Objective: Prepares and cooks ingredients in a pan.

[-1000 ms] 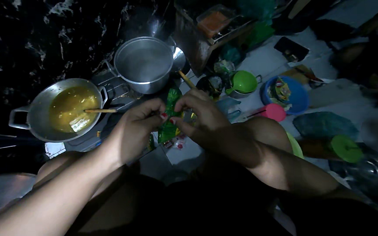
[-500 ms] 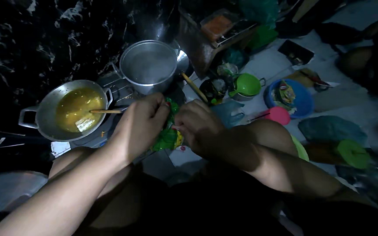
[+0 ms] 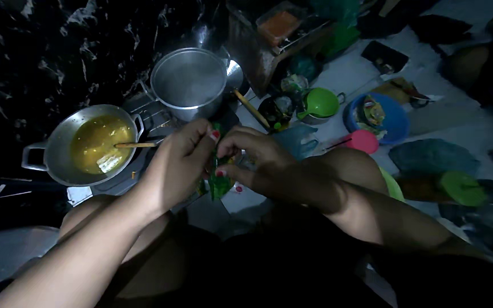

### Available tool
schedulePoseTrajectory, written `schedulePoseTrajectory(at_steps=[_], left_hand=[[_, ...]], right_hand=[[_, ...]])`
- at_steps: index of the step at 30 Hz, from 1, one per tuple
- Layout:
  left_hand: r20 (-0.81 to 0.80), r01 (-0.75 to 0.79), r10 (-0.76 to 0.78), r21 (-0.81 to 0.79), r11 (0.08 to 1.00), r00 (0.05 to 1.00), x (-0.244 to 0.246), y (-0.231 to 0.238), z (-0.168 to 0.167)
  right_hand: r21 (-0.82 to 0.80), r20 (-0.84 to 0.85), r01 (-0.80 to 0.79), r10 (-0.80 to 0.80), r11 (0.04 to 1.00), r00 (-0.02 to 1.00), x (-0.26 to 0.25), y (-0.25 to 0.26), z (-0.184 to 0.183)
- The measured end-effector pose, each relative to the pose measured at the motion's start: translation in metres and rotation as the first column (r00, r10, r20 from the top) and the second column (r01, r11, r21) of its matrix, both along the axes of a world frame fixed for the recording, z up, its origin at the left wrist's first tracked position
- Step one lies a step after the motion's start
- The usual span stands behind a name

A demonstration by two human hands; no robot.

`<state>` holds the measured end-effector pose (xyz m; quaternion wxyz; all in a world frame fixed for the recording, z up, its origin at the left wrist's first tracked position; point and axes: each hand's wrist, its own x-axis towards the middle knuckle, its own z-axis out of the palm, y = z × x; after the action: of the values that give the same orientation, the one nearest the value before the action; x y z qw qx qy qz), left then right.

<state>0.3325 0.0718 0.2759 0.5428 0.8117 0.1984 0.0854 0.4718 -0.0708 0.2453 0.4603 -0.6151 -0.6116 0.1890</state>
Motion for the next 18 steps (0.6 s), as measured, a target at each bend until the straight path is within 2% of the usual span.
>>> schedulePoseTrajectory(at_steps=[4, 8, 13, 18], left_hand=[[0.009, -0.014, 0.014, 0.034, 0.999, 1.0, 0.002, -0.004, -0.002], [0.018, -0.037, 0.037, -0.004, 0.999, 0.999, 0.003, -0.006, -0.003], [0.114, -0.151, 0.156, -0.052, 0.987, 0.981, 0.009, 0.009, -0.008], [0.133, -0.03, 0.033, -0.02, 0.999, 0.991, 0.005, 0.015, 0.001]], right_hand=[[-0.102, 0.002, 0.01, -0.01, 0.995, 1.0, 0.003, 0.002, 0.004], [-0.125, -0.113, -0.087, 0.073, 0.988, 0.991, 0.012, 0.005, 0.007], [0.115, 0.134, -0.025, 0.009, 0.993, 0.991, 0.0, 0.003, -0.003], [0.013, -0.078, 0.013, -0.012, 1.0, 0.997, 0.009, 0.005, 0.004]])
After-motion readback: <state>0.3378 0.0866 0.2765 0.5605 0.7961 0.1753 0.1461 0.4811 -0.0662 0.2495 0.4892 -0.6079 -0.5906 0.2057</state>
